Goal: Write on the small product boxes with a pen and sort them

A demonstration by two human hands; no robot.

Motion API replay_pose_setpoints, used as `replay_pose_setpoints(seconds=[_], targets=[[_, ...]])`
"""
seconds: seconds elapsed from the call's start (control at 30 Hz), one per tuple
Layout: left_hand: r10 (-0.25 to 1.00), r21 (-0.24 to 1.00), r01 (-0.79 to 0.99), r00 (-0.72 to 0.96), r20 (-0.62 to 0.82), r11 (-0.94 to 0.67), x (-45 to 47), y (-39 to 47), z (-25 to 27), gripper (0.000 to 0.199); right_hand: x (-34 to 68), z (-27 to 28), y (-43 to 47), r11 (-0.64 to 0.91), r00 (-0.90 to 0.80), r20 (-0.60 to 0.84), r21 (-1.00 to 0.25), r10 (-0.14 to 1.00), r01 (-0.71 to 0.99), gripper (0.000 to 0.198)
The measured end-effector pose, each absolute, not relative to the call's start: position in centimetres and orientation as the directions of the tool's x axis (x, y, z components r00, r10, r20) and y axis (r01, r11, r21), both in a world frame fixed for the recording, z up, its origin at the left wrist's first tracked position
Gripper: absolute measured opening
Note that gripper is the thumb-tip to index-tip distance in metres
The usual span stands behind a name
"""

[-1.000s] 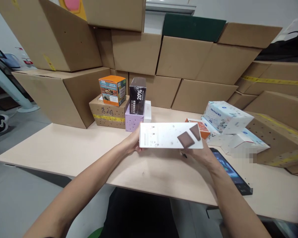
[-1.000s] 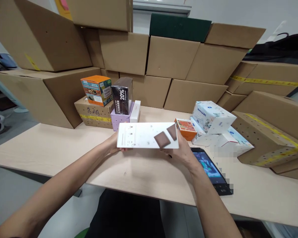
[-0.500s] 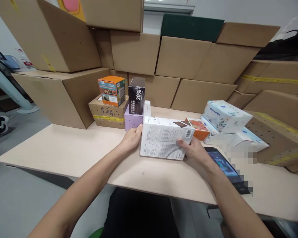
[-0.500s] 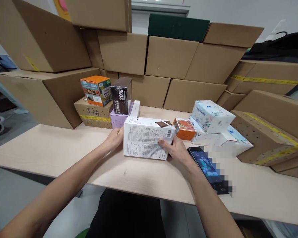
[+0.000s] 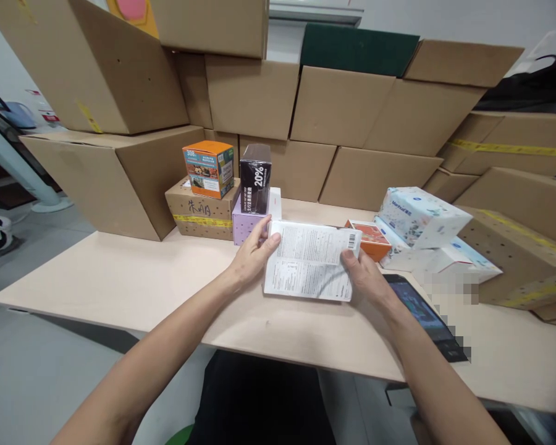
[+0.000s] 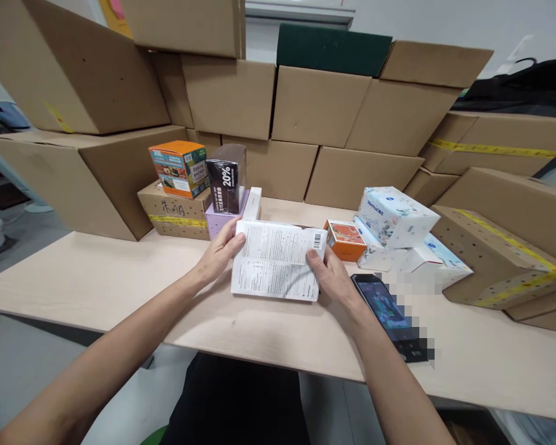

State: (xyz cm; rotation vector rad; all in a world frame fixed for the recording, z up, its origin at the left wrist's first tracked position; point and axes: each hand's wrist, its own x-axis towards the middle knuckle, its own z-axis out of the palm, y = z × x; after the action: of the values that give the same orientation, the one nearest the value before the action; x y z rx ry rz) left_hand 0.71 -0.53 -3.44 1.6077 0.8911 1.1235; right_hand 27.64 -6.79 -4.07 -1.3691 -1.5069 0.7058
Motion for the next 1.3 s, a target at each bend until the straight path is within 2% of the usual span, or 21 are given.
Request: replay_pose_setpoints(seconds=[0.1, 0.27, 0.37, 0.43, 0.57, 0.73, 0.9, 1.13, 1.23, 1.3], targets=[[0.934, 0.976, 0.057, 0.306, 0.183, -0.210, 0.7, -0.6, -3.2, 0.073, 27.7, -4.0, -6.8, 0.253, 0.064, 0.303, -0.880, 0.951, 0.401, 0.062], [0.936, 0.986, 0.083, 0.335, 0.106, -0.141, 0.7, -0.8, -2.8, 0.055, 28.0, -4.1, -6.7, 0.177, 0.063, 0.229, -0.875, 0.971, 0.451, 0.061], [0.950, 0.985, 0.132, 0.305, 0.069, -0.114, 0.6, -0.6, -2.7, 0.048, 28.4, -4.4, -6.4, 0.123, 0.125, 0.225, -0.830, 0.966, 0.544, 0.061], [0.953, 0.982, 0.162, 0.300, 0.046, -0.099, 0.5, -0.4, -2.7, 0.043, 28.8, -4.8, -6.0, 0.089, 0.167, 0.268, -0.736, 0.949, 0.671, 0.061], [0.954, 0.976, 0.202, 0.299, 0.022, -0.086, 0.4, 0.0, -2.8, 0.036, 29.6, -5.6, -5.7, -0.045, 0.198, 0.312, -0.436, 0.929, 0.899, 0.049], [0.958, 0.975, 0.219, 0.287, -0.026, -0.039, 0.2, 0.5, -3.4, 0.035, 29.5, -6.1, -5.7, -0.107, 0.166, 0.172, -0.309, 0.971, 0.945, 0.031], [0.953, 0.973, 0.223, 0.303, -0.007, -0.064, 0.2, 0.5, -3.6, 0.039, 29.0, -5.8, -5.6, -0.071, 0.119, 0.151, -0.289, 0.981, 0.955, 0.038], [0.944, 0.957, 0.289, 0.318, -0.082, -0.015, -0.1, 0.7, -3.3, 0.038, 28.4, -5.6, -6.1, 0.013, 0.032, 0.125, -0.340, 0.992, 0.940, 0.018], [0.932, 0.955, 0.295, 0.343, -0.113, 0.007, -0.4, 0.8, -3.6, 0.039, 28.4, -5.5, -6.3, -0.007, 0.055, 0.126, -0.355, 0.990, 0.935, 0.015], [0.932, 0.971, 0.237, 0.348, -0.103, 0.019, -0.6, 0.8, -3.9, 0.038, 28.7, -5.4, -6.2, -0.046, 0.100, 0.130, -0.364, 0.986, 0.930, 0.014]])
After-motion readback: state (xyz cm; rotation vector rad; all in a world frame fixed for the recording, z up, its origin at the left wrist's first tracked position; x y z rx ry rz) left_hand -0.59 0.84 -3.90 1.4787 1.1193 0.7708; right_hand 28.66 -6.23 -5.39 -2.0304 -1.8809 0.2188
